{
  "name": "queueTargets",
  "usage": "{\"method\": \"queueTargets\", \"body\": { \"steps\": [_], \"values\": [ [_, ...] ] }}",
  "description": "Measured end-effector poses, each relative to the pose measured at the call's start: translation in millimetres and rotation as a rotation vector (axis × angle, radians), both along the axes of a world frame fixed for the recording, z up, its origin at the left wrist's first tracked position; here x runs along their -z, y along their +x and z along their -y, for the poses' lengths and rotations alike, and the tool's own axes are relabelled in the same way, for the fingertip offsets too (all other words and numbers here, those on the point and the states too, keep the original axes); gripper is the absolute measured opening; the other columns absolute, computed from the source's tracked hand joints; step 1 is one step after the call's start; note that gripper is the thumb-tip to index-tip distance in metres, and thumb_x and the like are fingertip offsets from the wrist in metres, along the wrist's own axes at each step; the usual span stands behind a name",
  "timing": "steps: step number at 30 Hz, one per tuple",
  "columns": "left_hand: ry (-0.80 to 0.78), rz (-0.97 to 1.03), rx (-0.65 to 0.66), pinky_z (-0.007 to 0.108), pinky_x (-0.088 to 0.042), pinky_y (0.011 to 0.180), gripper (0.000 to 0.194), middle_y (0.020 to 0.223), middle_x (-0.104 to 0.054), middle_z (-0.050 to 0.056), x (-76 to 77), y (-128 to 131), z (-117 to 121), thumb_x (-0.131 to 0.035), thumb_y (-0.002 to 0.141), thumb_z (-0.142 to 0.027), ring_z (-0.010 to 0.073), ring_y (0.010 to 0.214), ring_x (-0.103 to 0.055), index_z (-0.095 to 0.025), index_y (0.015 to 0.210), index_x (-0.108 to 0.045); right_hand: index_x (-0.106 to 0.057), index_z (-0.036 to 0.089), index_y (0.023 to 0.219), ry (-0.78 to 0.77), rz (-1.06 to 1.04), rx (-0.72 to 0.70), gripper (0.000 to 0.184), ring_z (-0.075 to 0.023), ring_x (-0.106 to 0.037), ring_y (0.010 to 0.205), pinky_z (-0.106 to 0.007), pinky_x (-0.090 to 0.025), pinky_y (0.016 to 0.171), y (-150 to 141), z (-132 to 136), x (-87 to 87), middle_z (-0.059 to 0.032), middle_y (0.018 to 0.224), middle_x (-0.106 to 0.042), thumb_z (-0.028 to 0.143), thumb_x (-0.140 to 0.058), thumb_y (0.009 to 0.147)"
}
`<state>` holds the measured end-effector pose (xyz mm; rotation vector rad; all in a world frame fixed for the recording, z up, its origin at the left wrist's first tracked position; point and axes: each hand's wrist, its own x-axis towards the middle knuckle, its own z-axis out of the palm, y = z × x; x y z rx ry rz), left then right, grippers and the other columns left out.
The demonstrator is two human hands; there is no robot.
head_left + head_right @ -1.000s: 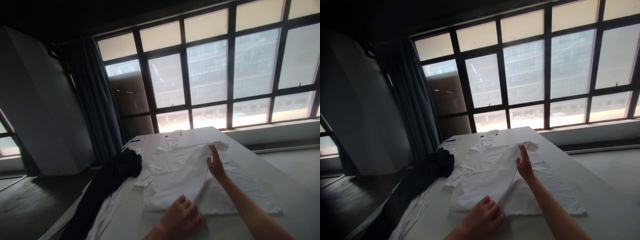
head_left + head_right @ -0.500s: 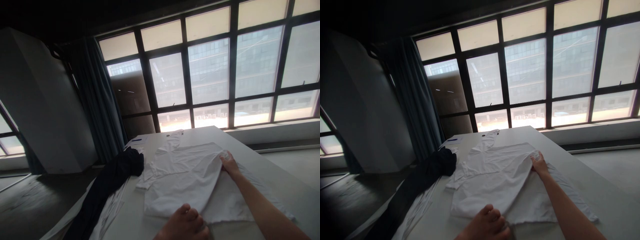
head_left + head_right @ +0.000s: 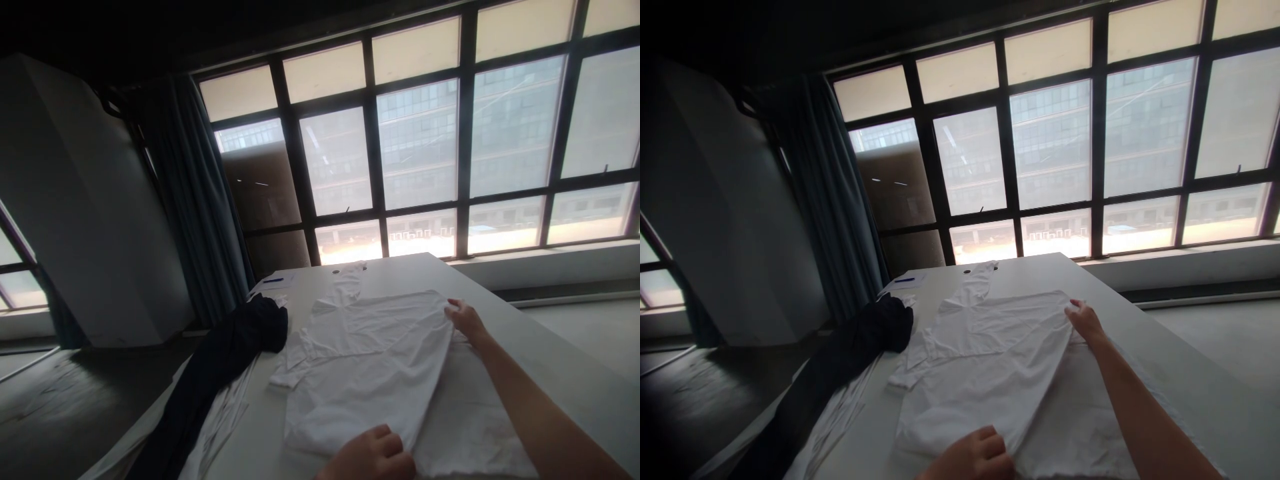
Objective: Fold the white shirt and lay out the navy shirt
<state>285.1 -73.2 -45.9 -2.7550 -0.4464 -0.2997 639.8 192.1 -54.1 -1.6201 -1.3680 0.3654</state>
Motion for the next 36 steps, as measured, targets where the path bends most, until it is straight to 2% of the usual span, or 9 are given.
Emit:
{"method": "queueTargets", "body": {
  "steps": [4,8,12,16,19,23,28,31,36],
  "values": [
    [-0.123,-0.028,0.005,0.021,-0.042,0.062,0.023,0.081,-0.064,-0.005,4.0,0.8,3.7,-0.061,0.1,-0.036,0.0083,0.067,-0.055,-0.02,0.084,-0.061,-0.075,0.008,0.108,-0.096,-0.002,0.004,0.051,-0.0343,-0.07,0.089,-0.042,-0.051,0.083,0.4,9.0,-2.6,-0.0181,0.089,-0.076,0.026,-0.062,0.061],
    [-0.254,0.061,-0.123,0.016,-0.044,0.061,0.025,0.081,-0.066,-0.004,9.3,0.2,3.5,-0.061,0.099,-0.048,0.0084,0.069,-0.06,-0.023,0.098,-0.063,-0.078,0.014,0.099,-0.051,-0.022,-0.166,0.043,-0.0291,-0.069,0.085,-0.039,-0.052,0.081,-14.1,17.4,-24.1,-0.0131,0.091,-0.077,0.021,-0.059,0.062],
    [-0.012,0.156,-0.108,0.027,-0.048,0.094,0.02,0.108,-0.071,-0.001,5.9,-1.9,-3.1,-0.056,0.103,-0.034,0.0142,0.1,-0.064,-0.027,0.121,-0.061,-0.075,0.02,0.114,0.079,-0.076,-0.387,0.043,-0.0224,-0.069,0.084,-0.034,-0.054,0.078,-40.4,18.0,-59.6,-0.0063,0.105,-0.077,0.03,-0.057,0.076],
    [0.235,0.144,-0.145,0.037,-0.04,0.112,0.031,0.14,-0.06,0.006,5.0,-6.1,-9.1,-0.053,0.103,-0.027,0.02,0.127,-0.053,-0.02,0.133,-0.056,-0.067,0.018,0.128,0.177,-0.153,-0.406,0.051,-0.0239,-0.069,0.094,-0.036,-0.055,0.082,-61.2,5.1,-73.4,-0.0086,0.116,-0.073,0.038,-0.053,0.083],
    [0.265,0.09,-0.141,0.038,-0.042,0.111,0.032,0.145,-0.056,0.005,10.4,-9.3,-10.6,-0.052,0.104,-0.032,0.0203,0.126,-0.053,-0.024,0.134,-0.056,-0.061,0.014,0.135,0.144,-0.129,-0.284,0.058,-0.0265,-0.068,0.101,-0.039,-0.054,0.086,-64.4,-8.3,-56.1,-0.0115,0.118,-0.072,0.033,-0.048,0.083],
    [0.258,0.08,-0.19,0.046,-0.043,0.108,0.039,0.146,-0.055,0.005,23.8,-12.4,-13.3,-0.051,0.103,-0.038,0.0254,0.124,-0.056,-0.029,0.141,-0.051,-0.068,0.015,0.122,0.011,0.005,-0.116,0.052,-0.0338,-0.062,0.113,-0.05,-0.046,0.1,-56.8,-12.9,-9.6,-0.0147,0.113,-0.072,0.03,-0.06,0.072],
    [0.033,0.106,-0.272,0.05,-0.044,0.105,0.053,0.144,-0.057,0.007,30.6,-20.9,-16.1,-0.054,0.097,-0.057,0.03,0.125,-0.056,-0.036,0.145,-0.044,-0.069,0.022,0.12,-0.09,0.166,0.006,0.046,-0.0408,-0.056,0.12,-0.065,-0.035,0.103,-41.0,-10.3,30.6,-0.0176,0.12,-0.067,0.036,-0.061,0.077],
    [-0.123,0.227,-0.531,0.045,-0.045,0.101,0.06,0.142,-0.057,0.013,20.6,-35.4,-18.8,-0.055,0.093,-0.062,0.0301,0.123,-0.055,-0.029,0.143,-0.049,-0.069,0.025,0.119,-0.122,0.212,0.024,0.045,-0.0393,-0.059,0.117,-0.063,-0.038,0.101,-30.8,-14.7,37.3,-0.016,0.116,-0.068,0.041,-0.062,0.078],
    [-0.288,0.27,-1.109,0.039,-0.045,0.091,0.032,0.118,-0.066,0.013,-5.4,-73.5,-31.1,-0.05,0.098,-0.04,0.0274,0.109,-0.061,-0.021,0.119,-0.063,-0.073,0.019,0.104,-0.076,0.228,-0.096,0.035,-0.0316,-0.064,0.111,-0.047,-0.045,0.101,-23.2,-22.1,35.8,-0.0131,0.105,-0.072,0.032,-0.06,0.075]
  ]
}}
